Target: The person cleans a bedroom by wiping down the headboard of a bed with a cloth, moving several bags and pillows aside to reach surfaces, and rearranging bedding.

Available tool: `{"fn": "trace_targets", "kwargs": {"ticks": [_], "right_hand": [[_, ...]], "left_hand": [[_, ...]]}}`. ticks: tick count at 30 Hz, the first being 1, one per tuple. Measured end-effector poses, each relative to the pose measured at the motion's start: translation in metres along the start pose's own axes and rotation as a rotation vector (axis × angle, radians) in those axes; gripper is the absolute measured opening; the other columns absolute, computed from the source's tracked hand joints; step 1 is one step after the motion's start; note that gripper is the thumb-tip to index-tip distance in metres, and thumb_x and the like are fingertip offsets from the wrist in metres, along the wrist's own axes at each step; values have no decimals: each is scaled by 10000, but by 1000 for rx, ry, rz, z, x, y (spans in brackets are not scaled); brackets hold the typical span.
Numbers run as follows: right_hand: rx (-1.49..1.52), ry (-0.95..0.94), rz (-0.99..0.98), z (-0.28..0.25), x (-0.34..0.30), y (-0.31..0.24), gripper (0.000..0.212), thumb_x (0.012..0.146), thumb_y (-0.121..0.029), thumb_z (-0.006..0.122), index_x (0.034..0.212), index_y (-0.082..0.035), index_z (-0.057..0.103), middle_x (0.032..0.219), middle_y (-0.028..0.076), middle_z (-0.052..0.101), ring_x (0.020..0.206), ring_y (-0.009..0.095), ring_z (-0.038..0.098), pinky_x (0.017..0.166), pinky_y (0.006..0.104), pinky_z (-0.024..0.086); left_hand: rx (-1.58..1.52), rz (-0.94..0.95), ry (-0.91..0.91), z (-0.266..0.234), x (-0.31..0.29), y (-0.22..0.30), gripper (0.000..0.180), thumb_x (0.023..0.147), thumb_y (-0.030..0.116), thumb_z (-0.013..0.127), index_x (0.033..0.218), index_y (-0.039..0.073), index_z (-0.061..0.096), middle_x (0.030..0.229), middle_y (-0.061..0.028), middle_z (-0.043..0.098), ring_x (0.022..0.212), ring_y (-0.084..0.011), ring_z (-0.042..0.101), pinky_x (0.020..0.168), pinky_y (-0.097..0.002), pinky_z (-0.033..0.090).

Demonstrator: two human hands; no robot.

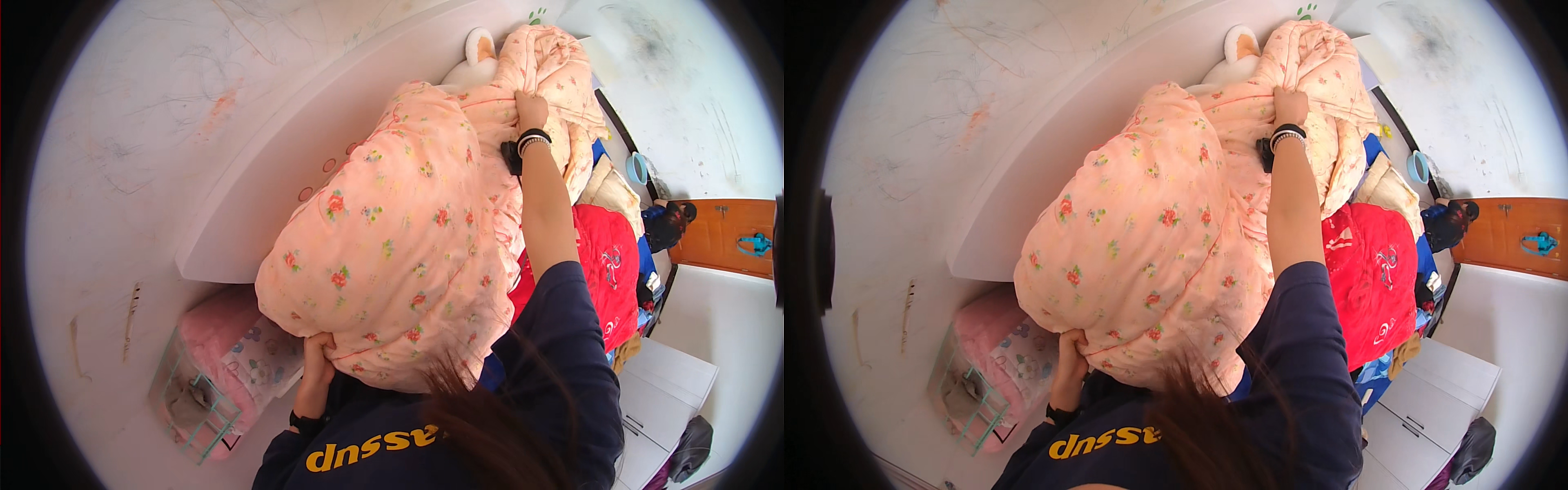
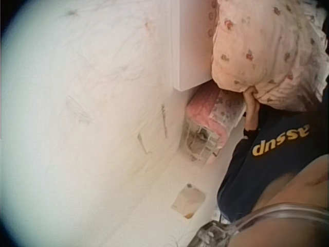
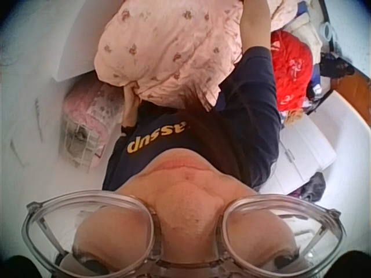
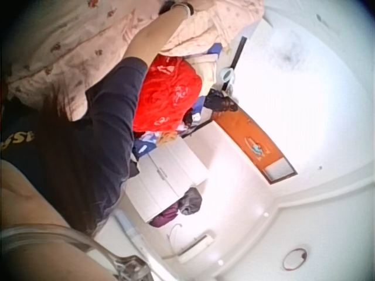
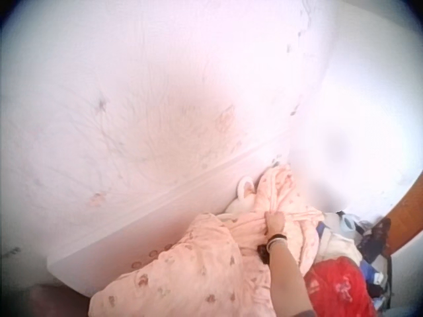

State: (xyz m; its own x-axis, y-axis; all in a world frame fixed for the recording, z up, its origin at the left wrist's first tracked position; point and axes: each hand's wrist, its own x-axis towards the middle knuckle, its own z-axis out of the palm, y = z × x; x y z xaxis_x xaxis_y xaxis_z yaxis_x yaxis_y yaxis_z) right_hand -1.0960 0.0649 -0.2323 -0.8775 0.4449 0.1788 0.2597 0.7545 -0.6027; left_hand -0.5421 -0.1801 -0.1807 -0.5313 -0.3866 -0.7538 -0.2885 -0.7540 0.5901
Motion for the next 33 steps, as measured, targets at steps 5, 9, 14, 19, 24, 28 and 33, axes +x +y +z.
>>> {"fn": "trace_targets", "kwargs": {"ticks": [5,9,14,19,24,28,33], "right_hand": [[868,-68,367,-18,-14,20,325,589,-170,714,724,73,547,673,91,542,527,163,482,486,310,401],[858,-36,420,-50,-26,28,327,587,-162,730,756,37,534,705,78,533,503,152,456,491,287,400],[770,-81,323,-109,-49,56,269,602,-125,719,750,19,547,735,63,544,590,148,492,538,267,409],[863,-3,124,-174,-97,57,216,637,-59,673,816,35,595,764,72,586,649,149,539,590,246,428],[786,87,45,-238,-146,36,212,645,65,607,857,53,602,799,70,601,676,137,556,634,245,442],[622,32,73,-253,-173,4,201,643,46,622,844,37,611,770,48,593,660,118,541,625,223,428],[428,75,50,-271,-185,-24,176,673,23,590,847,46,606,724,23,566,607,86,493,560,218,404]], "left_hand": [[21,-9,11,-1,-6,5,70,468,-32,430,488,35,437,592,-33,471,585,-138,436,563,-218,346],[5,-12,8,-4,-17,15,98,465,-38,422,538,20,453,620,-29,472,607,-144,443,576,-211,356],[14,-32,-110,1,-23,35,240,462,-64,411,684,-26,495,677,-34,486,642,-146,456,589,-218,371],[206,-27,-304,9,-7,64,359,469,-102,439,819,-43,493,684,-40,482,595,-145,463,491,-210,352],[370,-112,-458,16,12,86,297,530,-70,521,826,-47,503,699,-57,505,603,-151,482,483,-228,365],[650,79,-645,-22,34,71,291,611,-3,567,894,-53,518,801,-101,561,723,-179,530,625,-279,425],[913,321,-754,-12,55,82,320,643,19,541,955,-45,511,923,-115,551,837,-196,531,726,-295,430]]}}
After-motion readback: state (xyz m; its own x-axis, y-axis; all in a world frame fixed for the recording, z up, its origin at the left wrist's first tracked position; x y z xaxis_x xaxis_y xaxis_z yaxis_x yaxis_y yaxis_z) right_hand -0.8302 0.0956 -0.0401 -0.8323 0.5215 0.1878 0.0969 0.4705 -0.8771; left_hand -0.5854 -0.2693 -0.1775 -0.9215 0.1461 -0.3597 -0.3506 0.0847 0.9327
